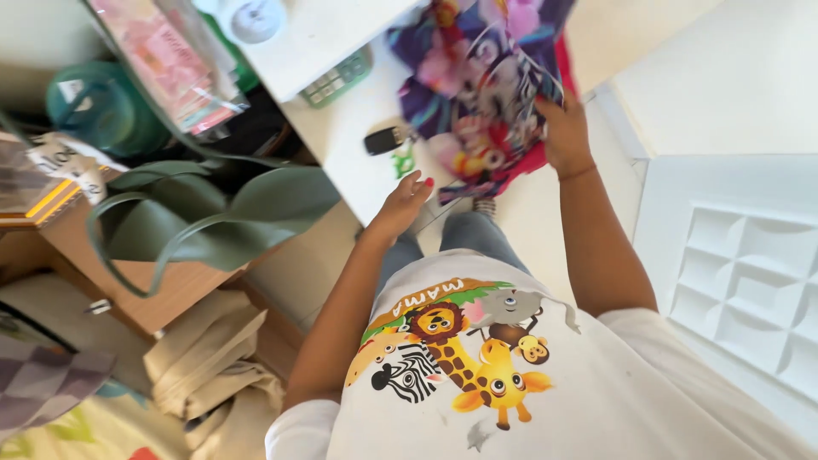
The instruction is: Organizing a handbag and then meticulously folding a colorful patterned cloth shopping bag.
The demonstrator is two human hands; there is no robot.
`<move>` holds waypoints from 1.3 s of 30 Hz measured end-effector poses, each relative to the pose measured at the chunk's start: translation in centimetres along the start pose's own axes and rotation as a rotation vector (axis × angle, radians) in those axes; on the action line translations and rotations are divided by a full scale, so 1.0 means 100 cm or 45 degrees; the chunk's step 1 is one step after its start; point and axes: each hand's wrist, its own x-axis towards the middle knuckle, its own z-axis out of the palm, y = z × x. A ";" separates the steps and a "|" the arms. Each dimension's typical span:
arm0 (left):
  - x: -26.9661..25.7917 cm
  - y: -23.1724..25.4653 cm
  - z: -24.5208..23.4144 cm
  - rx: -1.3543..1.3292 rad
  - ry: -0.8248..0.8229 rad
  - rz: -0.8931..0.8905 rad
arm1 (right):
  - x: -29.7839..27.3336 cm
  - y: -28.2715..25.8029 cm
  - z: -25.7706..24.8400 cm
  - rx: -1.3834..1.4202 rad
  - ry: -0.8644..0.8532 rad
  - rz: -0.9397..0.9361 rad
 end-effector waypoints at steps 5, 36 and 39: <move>0.089 -0.003 0.060 0.445 0.976 0.639 | -0.011 -0.002 -0.088 0.959 -0.536 0.491; 0.084 0.102 0.088 0.796 1.250 0.809 | 0.080 0.004 -0.202 0.219 -0.500 0.192; 0.022 0.122 0.110 0.231 1.082 1.051 | 0.067 -0.016 -0.258 0.415 -0.386 -0.026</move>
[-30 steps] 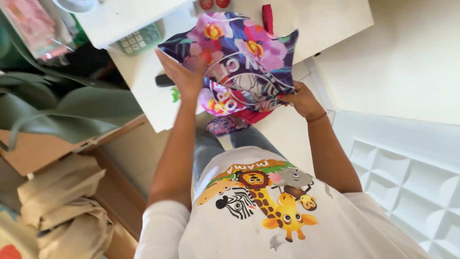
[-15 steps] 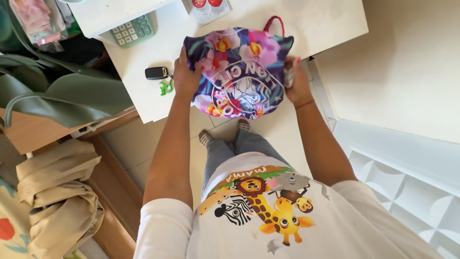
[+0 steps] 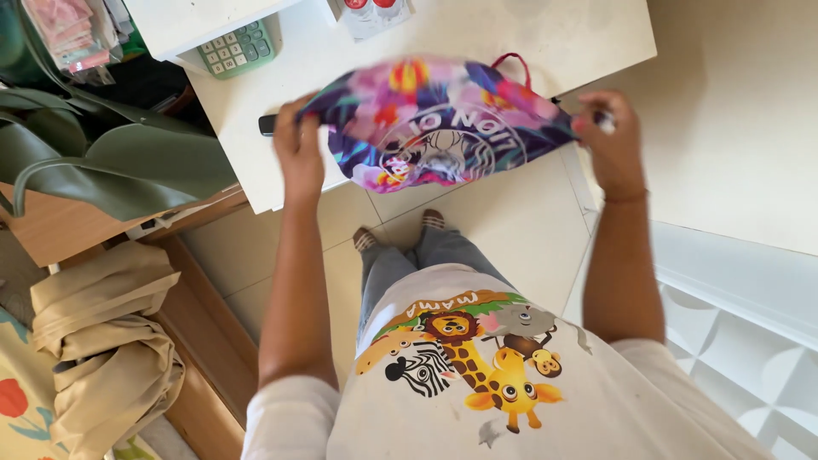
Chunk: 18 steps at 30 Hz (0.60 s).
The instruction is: Organizing a handbag and then meticulously folding a colorful patterned cloth shopping bag.
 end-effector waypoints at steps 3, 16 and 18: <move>-0.032 0.010 -0.022 -0.257 0.087 -0.210 | -0.031 -0.058 0.003 -0.460 -0.100 -0.153; 0.011 0.054 -0.071 -0.027 0.020 0.068 | 0.001 -0.121 -0.023 -0.534 -0.077 -0.420; 0.034 0.039 -0.062 0.330 0.029 0.043 | 0.043 -0.065 -0.050 -0.520 -0.032 -0.379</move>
